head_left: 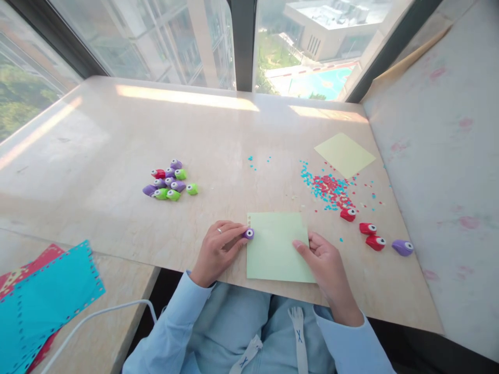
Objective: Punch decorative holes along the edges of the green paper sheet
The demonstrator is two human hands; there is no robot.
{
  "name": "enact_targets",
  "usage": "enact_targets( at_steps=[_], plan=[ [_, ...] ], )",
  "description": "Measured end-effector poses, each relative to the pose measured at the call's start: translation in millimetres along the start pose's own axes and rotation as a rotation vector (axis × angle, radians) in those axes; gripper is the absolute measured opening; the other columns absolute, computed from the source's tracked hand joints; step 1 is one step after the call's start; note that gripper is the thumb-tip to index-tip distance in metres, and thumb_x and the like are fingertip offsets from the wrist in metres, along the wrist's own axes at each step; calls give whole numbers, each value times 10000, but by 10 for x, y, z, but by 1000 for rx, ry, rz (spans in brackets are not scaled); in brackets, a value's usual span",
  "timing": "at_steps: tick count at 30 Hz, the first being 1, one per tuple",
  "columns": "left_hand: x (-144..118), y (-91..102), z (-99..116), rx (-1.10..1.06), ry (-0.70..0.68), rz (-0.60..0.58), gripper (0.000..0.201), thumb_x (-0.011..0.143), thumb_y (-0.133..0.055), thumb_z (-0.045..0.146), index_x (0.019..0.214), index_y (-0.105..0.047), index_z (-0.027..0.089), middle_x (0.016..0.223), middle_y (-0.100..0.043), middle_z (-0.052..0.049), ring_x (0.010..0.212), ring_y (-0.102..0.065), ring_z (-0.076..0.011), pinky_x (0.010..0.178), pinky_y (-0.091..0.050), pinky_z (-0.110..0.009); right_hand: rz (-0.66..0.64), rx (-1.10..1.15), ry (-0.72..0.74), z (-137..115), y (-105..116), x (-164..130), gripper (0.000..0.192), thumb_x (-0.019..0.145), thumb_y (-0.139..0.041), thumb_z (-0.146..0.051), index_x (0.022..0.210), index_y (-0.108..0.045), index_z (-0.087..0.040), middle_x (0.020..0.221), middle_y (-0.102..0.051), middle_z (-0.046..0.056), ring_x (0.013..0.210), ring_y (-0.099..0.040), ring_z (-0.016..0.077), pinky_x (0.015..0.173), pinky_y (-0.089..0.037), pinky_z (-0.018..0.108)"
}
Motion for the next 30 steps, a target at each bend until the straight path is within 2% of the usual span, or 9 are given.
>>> enact_targets(
  at_steps=[7, 16, 23, 30],
  plan=[
    [31, 9, 9, -19, 34, 4, 211, 886, -672, 189, 1087, -722, 233, 1044, -730, -61, 983, -629, -198, 865, -547, -385, 33, -54, -66, -40, 26, -42, 534, 713, -758, -578, 1048, -709, -165, 951, -757, 125, 785, -720, 281, 648, -597, 355],
    [57, 17, 19, -24, 58, 3, 222, 872, -686, 169, 1082, -723, 232, 1046, -731, -53, 979, -625, -195, 856, -547, -374, 72, -112, -107, -7, 69, -72, 539, 721, -751, -585, 1054, -701, -164, 936, -756, 130, 731, -714, 256, 583, -597, 322],
    [56, 14, 19, -29, 65, 10, 225, 865, -691, 164, 1079, -725, 225, 1045, -732, -57, 980, -624, -197, 861, -543, -378, 54, -121, -114, -57, 54, -90, 521, 742, -750, -558, 1055, -677, -147, 951, -754, 130, 760, -718, 257, 647, -608, 340],
    [43, 11, 13, -26, 53, 1, 239, 868, -684, 154, 1094, -717, 226, 1054, -729, -61, 984, -613, -204, 863, -538, -390, 45, -114, -108, -24, 66, -94, 499, 762, -745, -539, 1076, -673, -158, 976, -753, 126, 788, -722, 256, 640, -604, 325]
  ],
)
Point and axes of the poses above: each hand's wrist, its own x-axis towards the middle knuckle, its own y-axis out of the back of the hand, z = x × y, the point moved 6 cm from there along x, towards the middle knuckle
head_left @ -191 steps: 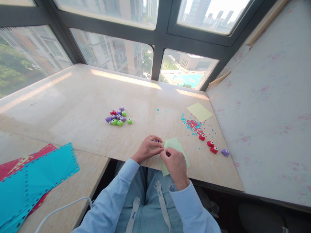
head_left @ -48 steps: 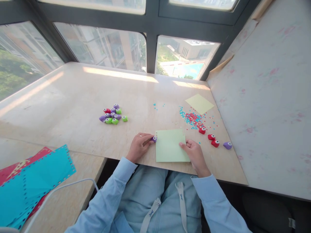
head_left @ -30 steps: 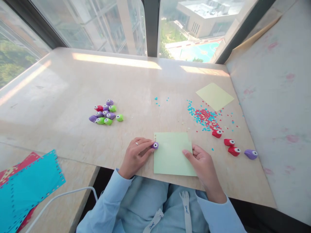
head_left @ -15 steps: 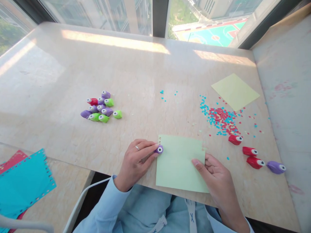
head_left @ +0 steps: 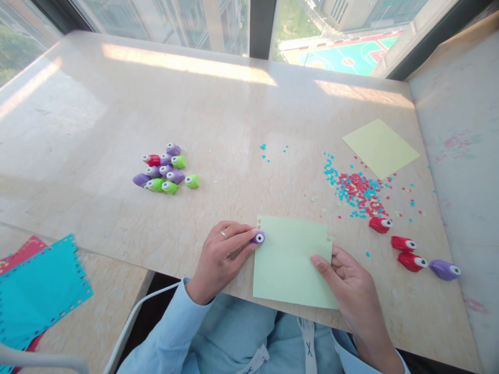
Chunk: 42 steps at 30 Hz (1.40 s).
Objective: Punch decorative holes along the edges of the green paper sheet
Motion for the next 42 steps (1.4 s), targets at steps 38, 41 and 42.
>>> enact_targets(
  at_steps=[38, 41, 42],
  plan=[
    [15, -6, 23, 55, -28, 0, 244, 880, -657, 149, 1113, -693, 214, 1049, -716, -68, 985, -606, -202, 865, -534, -380, 28, -837, 970, -158, -178, -425, 478, 950, -565, -239, 1420, -482, -212, 1461, -510, 122, 1372, -455, 301, 1129, -380, 567],
    [28, -16, 21, 57, -22, -7, 241, 884, -654, 153, 1113, -696, 218, 1053, -717, -71, 983, -608, -206, 863, -537, -386, 23, -843, 959, -117, -186, -416, 489, 945, -563, -231, 1427, -478, -224, 1458, -513, 120, 1377, -448, 313, 1134, -361, 586],
    [31, -17, 21, 56, -21, -7, 241, 886, -652, 154, 1113, -697, 220, 1055, -717, -71, 983, -609, -207, 861, -538, -387, 23, -842, 957, -115, -185, -416, 492, 942, -565, -229, 1427, -480, -227, 1457, -516, 118, 1374, -452, 314, 1133, -363, 586]
  ],
)
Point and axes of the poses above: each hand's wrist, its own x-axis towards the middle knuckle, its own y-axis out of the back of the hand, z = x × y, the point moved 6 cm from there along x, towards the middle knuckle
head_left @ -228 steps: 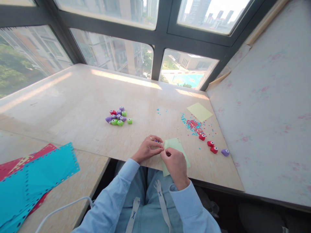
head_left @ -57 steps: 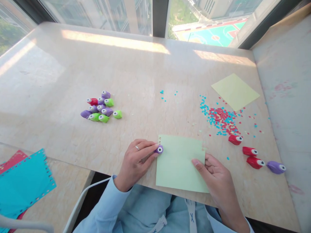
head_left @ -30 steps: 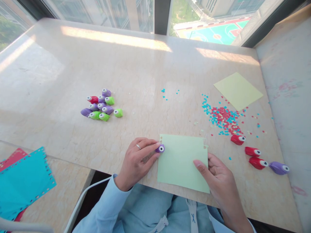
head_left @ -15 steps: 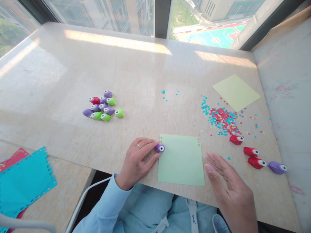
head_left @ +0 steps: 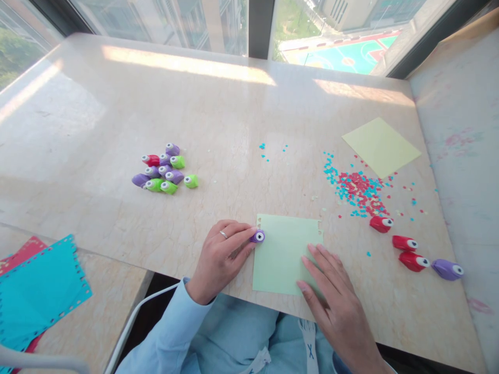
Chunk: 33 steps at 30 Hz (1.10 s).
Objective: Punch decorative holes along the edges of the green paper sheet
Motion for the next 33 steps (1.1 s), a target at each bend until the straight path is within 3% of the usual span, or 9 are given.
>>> enact_targets(
  at_steps=[8, 14, 17, 20, 22, 25, 29, 33],
  plan=[
    [-19, 2, -7, -6, 15, -15, 303, 868, -676, 169, 1168, -663, 207, 1093, -705, -81, 1020, -606, -218, 892, -532, -395, 10, 20, -11, -4, 13, 22, 497, 928, -580, -220, 1418, -496, -235, 1451, -524, 107, 1363, -469, 308, 1129, -372, 568],
    [-68, 37, -66, -38, 118, 30, 330, 879, -667, 227, 1203, -628, 182, 1174, -661, -110, 1104, -604, -222, 940, -517, -383, 33, 9, -2, -2, 8, 20, 466, 931, -576, -227, 1393, -512, -226, 1442, -533, 112, 1357, -476, 301, 1124, -379, 560],
    [-47, 80, -73, -94, 187, 54, 280, 890, -641, 267, 1154, -638, 173, 1094, -675, -99, 924, -635, -183, 819, -535, -332, 45, -6, 7, 1, -5, 15, 461, 935, -574, -231, 1392, -509, -225, 1438, -537, 118, 1356, -478, 298, 1121, -382, 564],
    [34, 145, -132, -154, 350, 43, 235, 894, -614, 363, 1006, -655, 160, 843, -657, -35, 653, -559, -120, 610, -476, -253, 58, -13, 10, 7, -12, 8, 452, 939, -569, -242, 1388, -515, -230, 1437, -539, 116, 1356, -479, 297, 1118, -386, 570],
    [117, 159, -197, -155, 475, -38, 300, 897, -582, 435, 788, -625, 158, 679, -577, 4, 602, -512, -111, 558, -417, -233, 74, -12, 14, 11, -9, 3, 439, 939, -569, -249, 1376, -532, -229, 1437, -540, 114, 1357, -479, 297, 1120, -387, 571],
    [267, 128, -279, -128, 565, -233, 473, 883, -543, 507, 565, -455, 168, 546, -432, 28, 521, -437, -94, 476, -313, -222, 86, -6, 14, 23, -15, -2, 428, 939, -566, -261, 1366, -551, -233, 1435, -543, 106, 1355, -484, 293, 1125, -385, 566],
    [357, 0, -381, -231, 735, -521, 510, 841, -520, 646, 636, -511, 179, 497, -420, 41, 383, -425, -98, 378, -294, -224, 103, -9, 13, 40, -31, -10, 425, 944, -554, -294, 1366, -559, -239, 1426, -553, 102, 1346, -495, 287, 1130, -381, 561],
    [406, -70, -365, -199, 730, -647, 596, 758, -564, 746, 591, -513, 177, 478, -413, 35, 342, -406, -94, 333, -286, -225, 116, -20, 21, 42, -39, -15, 413, 949, -547, -304, 1356, -567, -233, 1424, -555, 104, 1349, -493, 280, 1129, -385, 553]
  ],
)
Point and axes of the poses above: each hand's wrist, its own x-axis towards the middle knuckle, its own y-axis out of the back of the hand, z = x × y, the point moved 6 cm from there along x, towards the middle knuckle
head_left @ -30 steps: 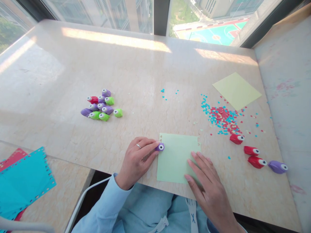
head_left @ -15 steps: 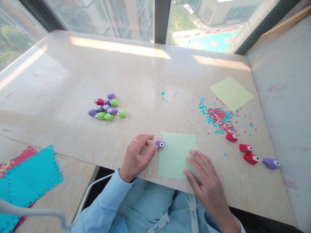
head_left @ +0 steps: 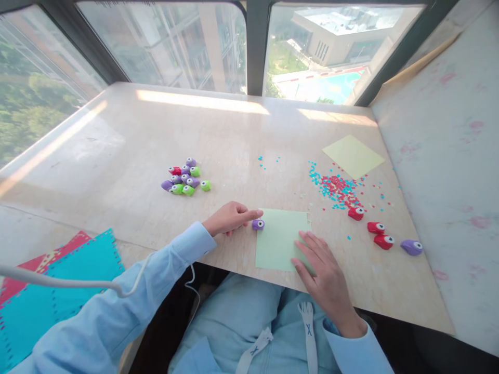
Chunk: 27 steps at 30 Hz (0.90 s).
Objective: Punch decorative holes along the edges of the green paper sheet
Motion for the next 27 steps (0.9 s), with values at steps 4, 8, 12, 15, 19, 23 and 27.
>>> enact_targets(
  at_steps=[4, 8, 12, 15, 19, 23, 27],
  plan=[
    [15, -38, 21, 48, -12, -32, 635, 693, -594, 797, 574, -499, 180, 485, -428, 28, 336, -403, -92, 321, -239, -225, 9, -5, 11, -4, -1, -1, 407, 953, -549, -303, 1350, -568, -219, 1429, -549, 111, 1355, -486, 271, 1129, -385, 548],
    [0, -41, 10, -26, -44, -54, 629, 705, -587, 791, 595, -524, 176, 472, -401, 36, 358, -363, -79, 345, -226, -214, 8, 10, 9, 2, -8, -5, 396, 956, -538, -317, 1339, -585, -229, 1427, -553, 105, 1357, -485, 268, 1136, -375, 550],
    [-23, -29, -17, -89, -76, -54, 594, 740, -586, 746, 602, -517, 172, 470, -386, 45, 377, -335, -67, 362, -238, -199, 12, 14, 11, 6, -9, -12, 391, 955, -538, -321, 1332, -593, -231, 1424, -555, 104, 1357, -486, 265, 1137, -374, 549],
    [-19, -28, -36, -103, -86, -51, 522, 755, -616, 664, 610, -518, 172, 478, -385, 51, 381, -333, -62, 363, -245, -191, 10, 11, 14, 7, -11, -15, 387, 956, -537, -317, 1328, -595, -232, 1424, -555, 103, 1358, -484, 264, 1134, -379, 548],
    [-21, -35, -32, -120, -115, -62, 441, 759, -634, 569, 612, -502, 176, 509, -425, 46, 381, -348, -56, 360, -246, -188, 15, -2, 23, 1, -11, -15, 383, 956, -542, -312, 1323, -594, -214, 1419, -558, 113, 1356, -486, 264, 1131, -384, 546],
    [-55, -64, -29, -134, -147, -98, 424, 735, -658, 533, 598, -438, 198, 473, -377, 70, 380, -348, -67, 358, -243, -195, 8, -9, 20, -1, -19, -18, 387, 958, -542, -314, 1329, -584, -212, 1426, -551, 113, 1363, -477, 268, 1131, -382, 546],
    [-84, -73, -28, -149, -222, -102, 339, 736, -604, 401, 569, -389, 198, 471, -318, 79, 413, -323, -61, 405, -212, -194, -7, -17, 17, -2, -25, -15, 401, 959, -544, -305, 1351, -563, -224, 1446, -532, 104, 1375, -463, 271, 1137, -375, 550]
  ],
)
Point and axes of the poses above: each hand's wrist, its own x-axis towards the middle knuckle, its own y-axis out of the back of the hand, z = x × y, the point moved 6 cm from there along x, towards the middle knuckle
